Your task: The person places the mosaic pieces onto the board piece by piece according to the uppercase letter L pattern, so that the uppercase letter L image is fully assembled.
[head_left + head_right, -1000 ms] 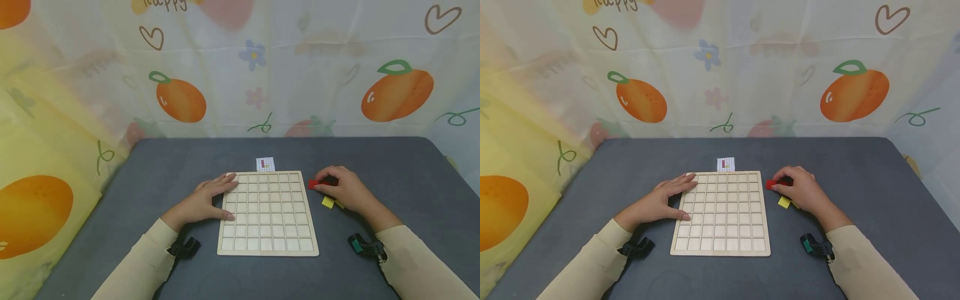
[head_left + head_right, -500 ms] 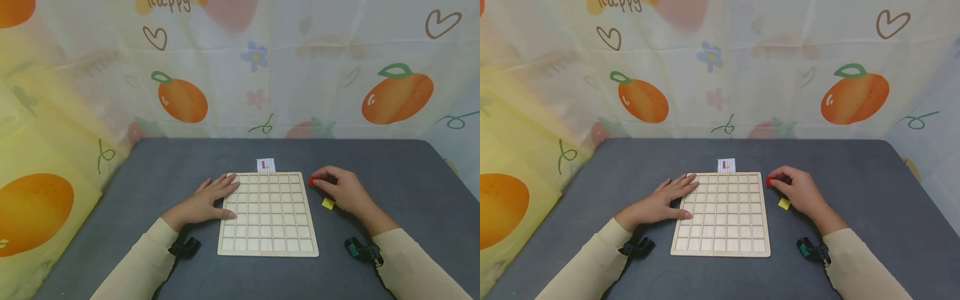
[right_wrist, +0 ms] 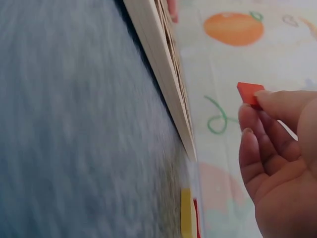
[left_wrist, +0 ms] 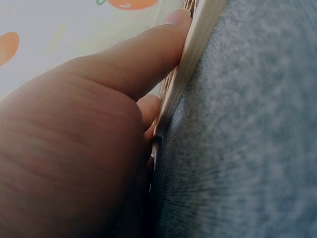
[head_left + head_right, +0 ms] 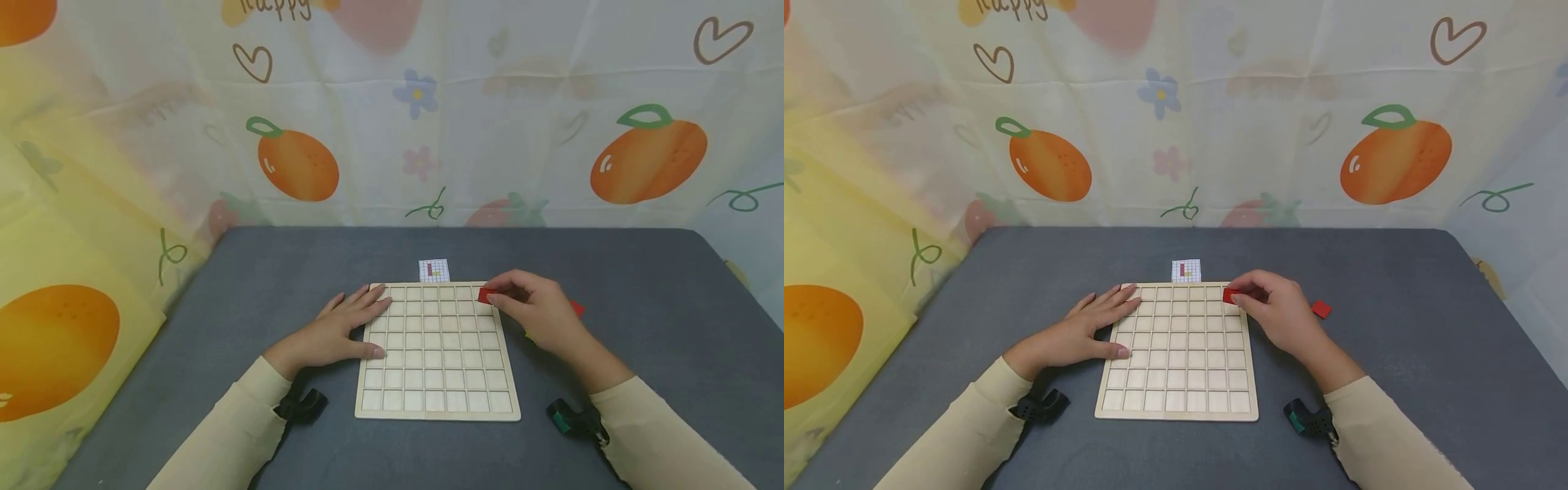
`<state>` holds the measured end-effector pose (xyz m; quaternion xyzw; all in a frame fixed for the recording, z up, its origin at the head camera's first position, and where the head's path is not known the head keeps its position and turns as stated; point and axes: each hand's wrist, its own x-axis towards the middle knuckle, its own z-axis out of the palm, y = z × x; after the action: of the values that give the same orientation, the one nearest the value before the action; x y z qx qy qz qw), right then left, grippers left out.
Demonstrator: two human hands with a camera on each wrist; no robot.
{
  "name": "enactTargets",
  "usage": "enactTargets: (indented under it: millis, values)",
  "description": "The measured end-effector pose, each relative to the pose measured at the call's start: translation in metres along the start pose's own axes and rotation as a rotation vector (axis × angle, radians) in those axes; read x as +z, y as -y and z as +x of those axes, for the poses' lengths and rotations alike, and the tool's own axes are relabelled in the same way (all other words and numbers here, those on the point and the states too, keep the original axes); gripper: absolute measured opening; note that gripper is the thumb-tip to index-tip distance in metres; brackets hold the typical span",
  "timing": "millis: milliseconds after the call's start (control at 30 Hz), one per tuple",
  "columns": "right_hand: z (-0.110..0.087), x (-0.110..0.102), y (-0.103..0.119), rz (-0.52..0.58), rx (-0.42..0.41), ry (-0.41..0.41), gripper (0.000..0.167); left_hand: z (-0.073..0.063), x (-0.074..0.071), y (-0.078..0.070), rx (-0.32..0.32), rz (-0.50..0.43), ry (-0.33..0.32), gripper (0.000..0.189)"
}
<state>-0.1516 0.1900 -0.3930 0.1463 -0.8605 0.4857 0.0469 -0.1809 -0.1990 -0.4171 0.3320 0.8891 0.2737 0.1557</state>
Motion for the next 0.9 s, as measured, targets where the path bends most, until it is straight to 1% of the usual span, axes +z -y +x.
enactTargets:
  millis: [133,267,467,600,700,767,900]
  values:
    - [0.001,0.008,0.008,0.018,-0.014,0.014,0.014,0.001,0.000,-0.001,-0.002,-0.004,0.003,0.098]
    - [0.002,0.018,0.012,0.077,-0.028,0.041,0.013,0.001,-0.001,-0.001,-0.003,-0.004,0.010,0.099]
    - [0.007,0.032,0.020,0.061,-0.047,0.058,0.013,0.000,-0.002,-0.002,0.001,-0.005,0.007,0.098]
    - [0.010,0.032,0.029,0.072,-0.022,0.076,0.013,0.001,-0.001,-0.002,0.000,-0.002,0.005,0.098]
    - [0.011,0.028,0.034,0.077,-0.009,0.071,0.013,0.001,-0.001,-0.002,-0.004,0.007,0.008,0.098]
    - [0.013,0.026,0.038,0.078,-0.013,0.061,0.013,0.001,0.000,-0.002,-0.008,0.012,0.005,0.098]
    - [0.020,0.028,0.044,0.125,-0.034,0.067,0.013,0.001,0.000,-0.002,-0.021,0.016,0.002,0.098]
